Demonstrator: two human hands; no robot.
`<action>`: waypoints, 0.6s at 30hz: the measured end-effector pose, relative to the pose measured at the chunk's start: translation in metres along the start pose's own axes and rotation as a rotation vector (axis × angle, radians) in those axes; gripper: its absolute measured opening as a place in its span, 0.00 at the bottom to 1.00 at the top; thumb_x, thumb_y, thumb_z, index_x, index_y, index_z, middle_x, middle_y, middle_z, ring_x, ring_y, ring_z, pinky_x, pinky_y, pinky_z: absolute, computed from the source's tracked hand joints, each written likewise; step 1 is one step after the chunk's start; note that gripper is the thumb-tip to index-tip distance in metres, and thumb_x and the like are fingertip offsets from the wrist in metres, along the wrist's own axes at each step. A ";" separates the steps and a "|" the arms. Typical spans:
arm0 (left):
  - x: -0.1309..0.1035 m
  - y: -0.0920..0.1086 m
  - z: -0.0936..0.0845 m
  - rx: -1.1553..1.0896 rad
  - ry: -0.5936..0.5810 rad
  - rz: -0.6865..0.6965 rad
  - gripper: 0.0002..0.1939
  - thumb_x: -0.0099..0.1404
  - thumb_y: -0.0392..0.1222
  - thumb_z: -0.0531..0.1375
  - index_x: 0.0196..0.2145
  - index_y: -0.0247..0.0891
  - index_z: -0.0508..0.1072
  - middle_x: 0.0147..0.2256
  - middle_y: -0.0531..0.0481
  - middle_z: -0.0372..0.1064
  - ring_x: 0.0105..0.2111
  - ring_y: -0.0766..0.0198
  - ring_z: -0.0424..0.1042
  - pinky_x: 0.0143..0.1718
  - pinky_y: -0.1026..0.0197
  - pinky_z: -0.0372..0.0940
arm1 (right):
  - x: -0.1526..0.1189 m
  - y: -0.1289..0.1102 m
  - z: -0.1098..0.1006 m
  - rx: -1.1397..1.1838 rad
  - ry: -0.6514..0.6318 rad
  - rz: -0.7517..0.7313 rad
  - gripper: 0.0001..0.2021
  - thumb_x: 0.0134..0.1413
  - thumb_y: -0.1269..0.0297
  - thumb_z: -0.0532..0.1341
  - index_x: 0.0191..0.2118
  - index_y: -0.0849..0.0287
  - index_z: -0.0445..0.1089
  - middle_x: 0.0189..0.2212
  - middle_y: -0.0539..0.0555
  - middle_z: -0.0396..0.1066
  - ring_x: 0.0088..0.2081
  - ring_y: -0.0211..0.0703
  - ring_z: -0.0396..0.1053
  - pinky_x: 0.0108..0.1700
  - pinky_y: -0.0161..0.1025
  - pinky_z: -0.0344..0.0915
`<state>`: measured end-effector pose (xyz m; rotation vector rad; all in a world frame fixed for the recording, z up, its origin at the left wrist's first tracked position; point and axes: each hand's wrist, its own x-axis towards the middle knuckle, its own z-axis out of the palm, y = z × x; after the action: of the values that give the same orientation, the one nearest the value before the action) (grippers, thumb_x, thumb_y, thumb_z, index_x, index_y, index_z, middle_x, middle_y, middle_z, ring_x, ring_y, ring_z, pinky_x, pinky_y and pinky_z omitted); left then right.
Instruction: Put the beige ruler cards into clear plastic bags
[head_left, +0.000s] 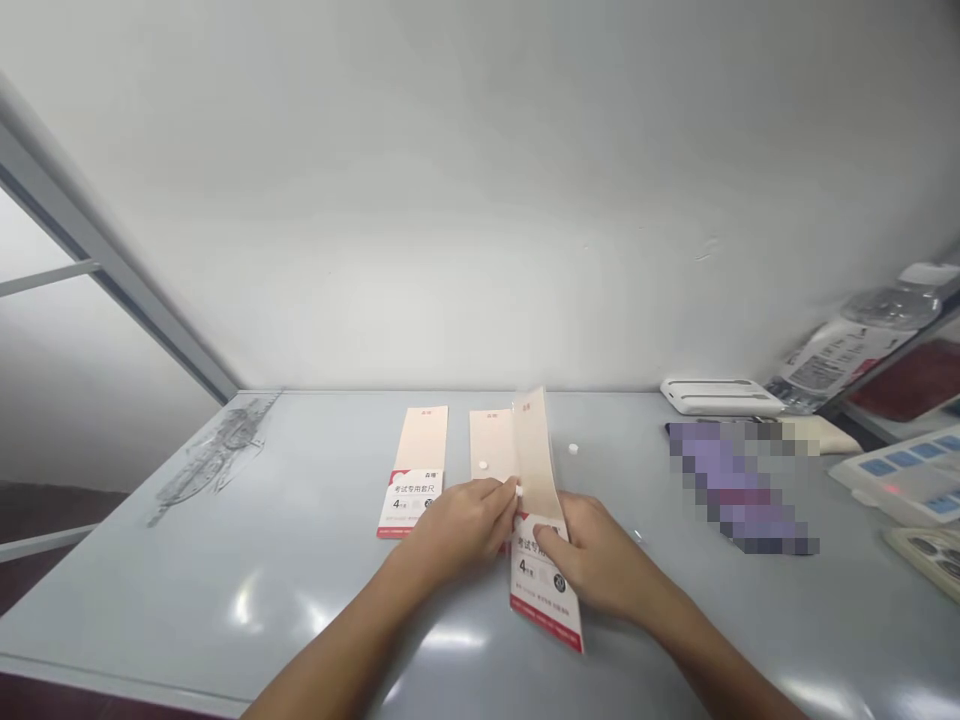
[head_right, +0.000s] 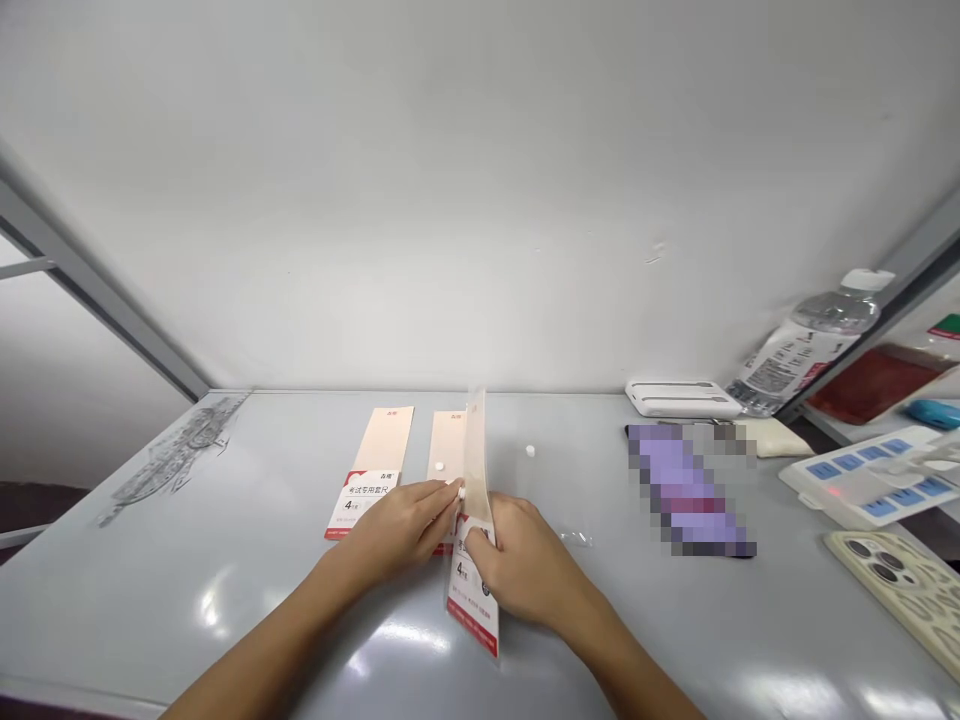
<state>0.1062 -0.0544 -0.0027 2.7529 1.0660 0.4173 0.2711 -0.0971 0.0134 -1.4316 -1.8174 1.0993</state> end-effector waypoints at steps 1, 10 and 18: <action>0.000 0.000 0.000 -0.010 0.002 0.003 0.15 0.65 0.38 0.41 0.34 0.36 0.67 0.23 0.50 0.61 0.21 0.67 0.59 0.21 0.65 0.53 | 0.000 0.000 0.000 -0.005 -0.005 0.001 0.07 0.48 0.71 0.47 0.22 0.58 0.56 0.20 0.47 0.61 0.22 0.36 0.58 0.22 0.33 0.52; 0.000 0.001 0.007 -0.032 0.058 -0.029 0.14 0.64 0.37 0.42 0.34 0.37 0.67 0.25 0.48 0.64 0.23 0.66 0.61 0.22 0.65 0.53 | 0.000 0.001 0.002 -0.035 -0.001 -0.035 0.07 0.48 0.72 0.48 0.23 0.58 0.58 0.20 0.47 0.63 0.21 0.36 0.59 0.22 0.32 0.52; 0.002 0.015 0.012 -0.140 0.195 -0.331 0.12 0.59 0.37 0.47 0.21 0.38 0.63 0.19 0.52 0.61 0.19 0.69 0.56 0.21 0.65 0.48 | 0.001 0.001 0.003 -0.035 0.029 -0.083 0.07 0.48 0.71 0.48 0.24 0.57 0.61 0.21 0.48 0.64 0.22 0.37 0.60 0.24 0.33 0.54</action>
<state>0.1209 -0.0647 -0.0102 2.3915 1.4474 0.6888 0.2689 -0.0972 0.0107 -1.3722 -1.8665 1.0058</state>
